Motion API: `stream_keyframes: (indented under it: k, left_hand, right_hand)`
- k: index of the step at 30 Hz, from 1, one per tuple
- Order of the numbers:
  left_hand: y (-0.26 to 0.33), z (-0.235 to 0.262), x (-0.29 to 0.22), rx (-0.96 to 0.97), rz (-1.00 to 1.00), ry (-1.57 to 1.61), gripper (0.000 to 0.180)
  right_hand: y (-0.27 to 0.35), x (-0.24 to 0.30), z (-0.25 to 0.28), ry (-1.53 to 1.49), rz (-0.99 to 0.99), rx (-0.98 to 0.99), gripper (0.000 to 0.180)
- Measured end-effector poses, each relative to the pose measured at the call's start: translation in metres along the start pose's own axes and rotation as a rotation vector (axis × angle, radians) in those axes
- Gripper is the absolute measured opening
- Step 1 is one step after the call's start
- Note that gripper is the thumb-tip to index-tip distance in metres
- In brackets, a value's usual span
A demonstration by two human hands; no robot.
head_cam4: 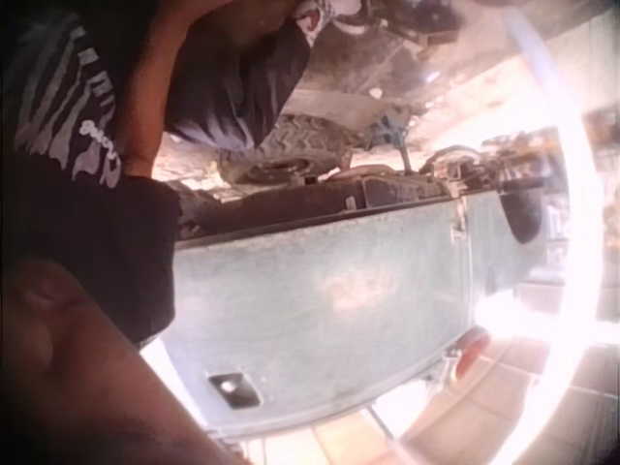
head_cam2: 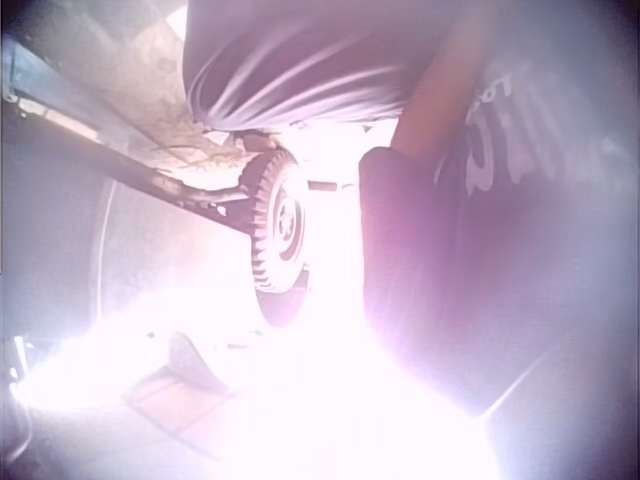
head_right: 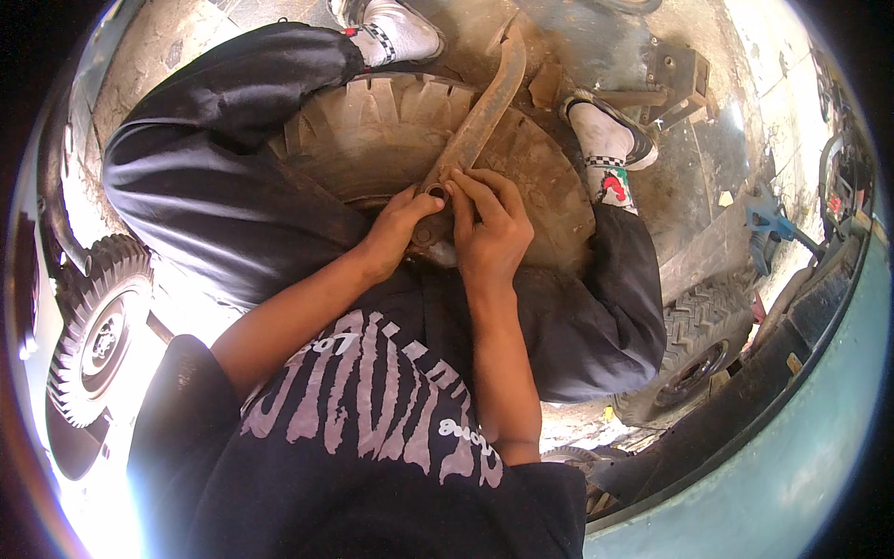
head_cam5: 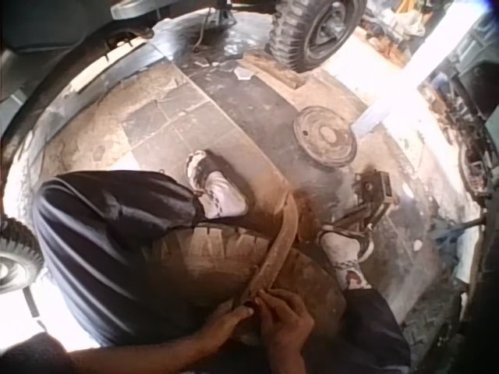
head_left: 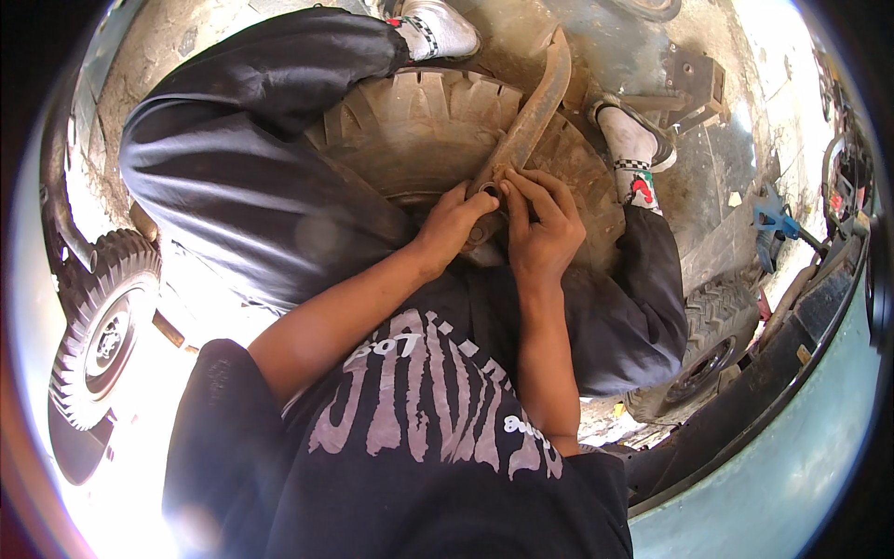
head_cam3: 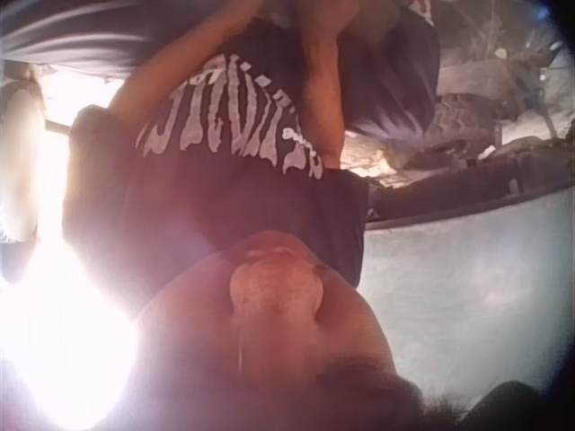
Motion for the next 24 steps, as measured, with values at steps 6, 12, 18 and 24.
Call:
stream_keyframes:
  k: [6,12,18,24]
  left_hand:
    - [-0.01,0.008,0.009,0.029,-0.176,-0.403,0.046]
    - [-0.011,0.006,-0.003,-0.084,-0.216,-0.635,0.055]
    - [-0.014,0.008,0.01,-0.147,-0.188,-0.518,0.052]
    - [-0.006,-0.001,-0.008,-0.126,-0.205,-0.672,0.05]
  right_hand:
    - [-0.006,-0.003,0.016,-0.021,0.079,0.184,0.02]
    - [-0.036,-0.007,-0.01,-0.07,0.194,0.282,0.024]
    - [-0.021,-0.014,0.001,-0.055,0.212,0.265,0.023]
    - [-0.028,-0.01,-0.008,-0.055,0.199,0.218,0.025]
Point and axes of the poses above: each hand's wrist, its own y-axis away from the middle knuckle, its own z-axis out of the back of the hand, x = y × z, the point moved 1 cm from there along -y, towards the middle knuckle, and after that the axes turned 6 degrees about -z, right-handed, at the moved point
